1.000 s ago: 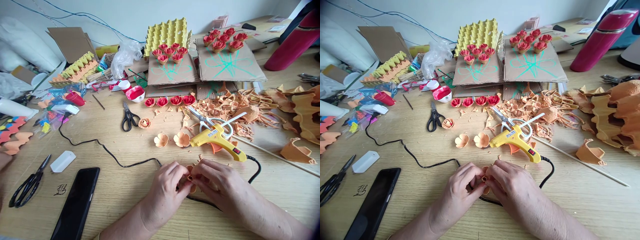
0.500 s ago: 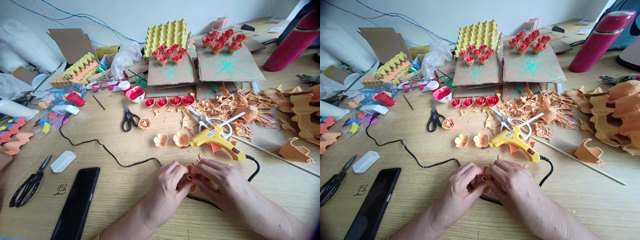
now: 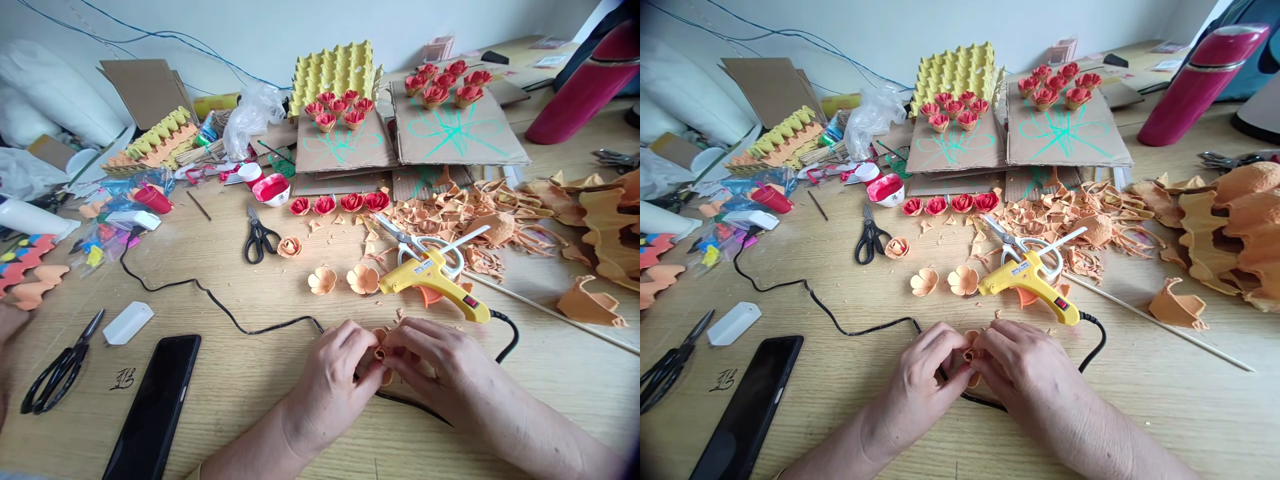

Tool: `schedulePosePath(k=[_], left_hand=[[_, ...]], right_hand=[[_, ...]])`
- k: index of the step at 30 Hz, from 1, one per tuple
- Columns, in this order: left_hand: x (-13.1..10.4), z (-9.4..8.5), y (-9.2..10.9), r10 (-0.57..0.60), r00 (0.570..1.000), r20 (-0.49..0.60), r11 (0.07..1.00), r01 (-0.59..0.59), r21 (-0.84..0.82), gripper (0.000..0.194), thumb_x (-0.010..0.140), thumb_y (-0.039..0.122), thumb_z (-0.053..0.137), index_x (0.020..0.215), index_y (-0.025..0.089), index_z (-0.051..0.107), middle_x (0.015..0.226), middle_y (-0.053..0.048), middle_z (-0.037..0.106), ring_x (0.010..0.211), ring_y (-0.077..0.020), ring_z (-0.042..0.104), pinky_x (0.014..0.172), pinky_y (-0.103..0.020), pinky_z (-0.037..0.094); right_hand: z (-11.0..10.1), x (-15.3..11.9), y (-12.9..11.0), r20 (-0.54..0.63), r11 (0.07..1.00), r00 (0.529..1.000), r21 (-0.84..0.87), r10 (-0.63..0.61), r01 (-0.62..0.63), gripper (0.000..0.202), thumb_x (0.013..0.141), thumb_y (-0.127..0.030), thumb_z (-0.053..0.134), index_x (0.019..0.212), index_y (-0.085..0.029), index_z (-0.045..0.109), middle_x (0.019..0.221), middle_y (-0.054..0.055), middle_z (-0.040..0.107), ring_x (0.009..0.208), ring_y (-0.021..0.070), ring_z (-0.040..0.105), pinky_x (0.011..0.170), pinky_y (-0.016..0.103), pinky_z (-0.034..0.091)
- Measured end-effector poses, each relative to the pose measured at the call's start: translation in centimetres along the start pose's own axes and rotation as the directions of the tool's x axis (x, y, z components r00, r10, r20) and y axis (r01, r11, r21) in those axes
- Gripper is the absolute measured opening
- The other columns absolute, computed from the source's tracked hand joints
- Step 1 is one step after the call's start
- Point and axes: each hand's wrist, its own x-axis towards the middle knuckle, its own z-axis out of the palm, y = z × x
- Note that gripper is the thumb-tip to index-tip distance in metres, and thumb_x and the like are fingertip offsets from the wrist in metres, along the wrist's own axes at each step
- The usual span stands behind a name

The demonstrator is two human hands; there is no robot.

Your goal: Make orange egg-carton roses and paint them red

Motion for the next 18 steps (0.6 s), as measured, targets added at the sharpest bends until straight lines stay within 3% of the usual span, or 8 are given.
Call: schedulePosePath(k=[4, 8, 10, 13, 16, 18], left_hand=[[0.07, -0.22, -0.06, 0.015, 0.996, -0.089, 1.000, -0.017, -0.023, 0.023, 0.089, 0.002, 0.071, 0.100, 0.020, 0.062, 0.090, 0.000, 0.065, 0.071, -0.0140, 0.059, 0.067, -0.025, 0.048], [0.12, -0.67, 0.28, 0.048, 0.983, -0.175, 0.997, -0.056, -0.046, 0.021, 0.091, 0.002, 0.067, 0.101, 0.021, 0.062, 0.090, 0.000, 0.067, 0.071, -0.0134, 0.058, 0.070, -0.025, 0.050], [0.14, -0.81, 0.52, 0.059, 0.979, -0.197, 0.996, -0.072, -0.059, 0.021, 0.092, 0.002, 0.066, 0.101, 0.021, 0.062, 0.090, 0.000, 0.068, 0.070, -0.0131, 0.058, 0.070, -0.024, 0.051], [0.14, -0.81, 0.71, 0.078, 0.973, -0.217, 0.993, -0.096, -0.075, 0.021, 0.092, 0.003, 0.066, 0.102, 0.021, 0.061, 0.091, -0.001, 0.068, 0.071, -0.0125, 0.060, 0.070, -0.024, 0.052], [0.12, -0.64, 0.71, 0.093, 0.972, -0.215, 0.988, -0.117, -0.103, 0.021, 0.093, 0.004, 0.068, 0.104, 0.021, 0.062, 0.089, 0.000, 0.067, 0.072, -0.0124, 0.063, 0.069, -0.023, 0.053], [0.09, -0.55, 0.72, 0.089, 0.974, -0.210, 0.987, -0.115, -0.114, 0.021, 0.093, 0.004, 0.068, 0.105, 0.021, 0.062, 0.088, 0.000, 0.067, 0.072, -0.0126, 0.064, 0.068, -0.022, 0.053]], right_hand=[[-0.25, -0.06, 0.04, 0.000, 0.985, 0.992, 0.116, 0.125, -0.124, 0.009, 0.104, -0.024, 0.060, 0.097, -0.023, 0.064, 0.078, 0.001, 0.070, 0.063, 0.0149, 0.067, 0.059, 0.026, 0.050], [-0.19, -0.20, -0.06, 0.105, 0.871, 0.947, 0.372, 0.304, -0.321, 0.008, 0.103, -0.026, 0.059, 0.105, -0.027, 0.067, 0.082, 0.001, 0.075, 0.069, 0.0158, 0.072, 0.064, 0.027, 0.054], [0.02, -0.26, -0.03, 0.211, 0.754, 0.911, 0.511, 0.355, -0.412, 0.009, 0.104, -0.032, 0.059, 0.109, -0.028, 0.066, 0.084, 0.001, 0.077, 0.074, 0.0173, 0.074, 0.068, 0.029, 0.057], [0.43, -0.25, 0.01, 0.345, 0.500, 0.875, 0.722, 0.340, -0.479, 0.019, 0.105, -0.043, 0.060, 0.113, -0.026, 0.063, 0.100, 0.004, 0.077, 0.088, 0.0188, 0.076, 0.078, 0.032, 0.060], [0.69, -0.01, -0.15, 0.385, 0.274, 0.883, 0.848, 0.267, -0.453, 0.029, 0.103, -0.052, 0.065, 0.111, -0.024, 0.062, 0.106, 0.005, 0.074, 0.093, 0.0165, 0.073, 0.085, 0.030, 0.059], [0.71, 0.23, -0.27, 0.382, 0.206, 0.890, 0.877, 0.251, -0.434, 0.034, 0.099, -0.055, 0.069, 0.105, -0.022, 0.063, 0.101, 0.003, 0.073, 0.092, 0.0155, 0.071, 0.086, 0.030, 0.058]])
